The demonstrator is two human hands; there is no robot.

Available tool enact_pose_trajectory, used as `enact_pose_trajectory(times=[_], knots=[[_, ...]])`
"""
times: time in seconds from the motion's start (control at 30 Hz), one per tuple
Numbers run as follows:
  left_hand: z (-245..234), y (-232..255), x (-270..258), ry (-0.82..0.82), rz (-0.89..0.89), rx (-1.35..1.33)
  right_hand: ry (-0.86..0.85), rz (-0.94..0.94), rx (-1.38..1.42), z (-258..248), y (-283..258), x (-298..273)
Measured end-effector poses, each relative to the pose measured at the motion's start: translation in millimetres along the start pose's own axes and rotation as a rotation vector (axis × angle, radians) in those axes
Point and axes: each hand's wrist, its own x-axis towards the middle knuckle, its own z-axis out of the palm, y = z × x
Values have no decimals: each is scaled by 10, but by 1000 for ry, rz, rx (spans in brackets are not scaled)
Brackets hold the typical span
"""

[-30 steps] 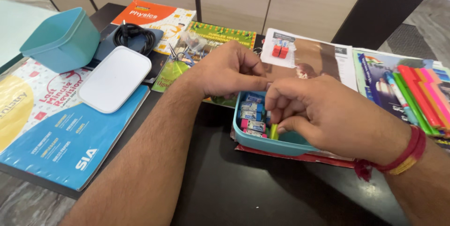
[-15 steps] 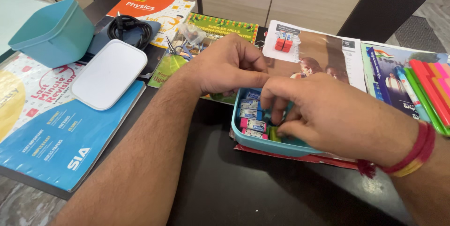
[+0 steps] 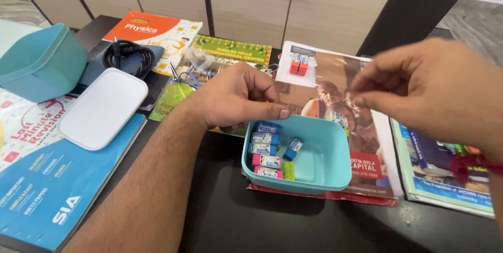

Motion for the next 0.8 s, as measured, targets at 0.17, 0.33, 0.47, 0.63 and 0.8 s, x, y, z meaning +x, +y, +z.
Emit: enact_pose_trajectory(times=[0.17, 0.33, 0.47, 0.63, 0.8], knots=[[8, -1, 5, 8, -17, 20, -225, 109, -234, 113, 94, 117], [-1, 10, 11, 26, -36, 70, -286, 32, -137, 345, 161, 208], [3, 13, 1, 26, -38, 66, -259, 62, -77, 408, 222, 251], [10, 8, 7, 37, -31, 59, -88, -58, 20, 205, 196, 183], [9, 1, 6, 31, -48, 53, -29, 17, -52, -16, -152, -96]])
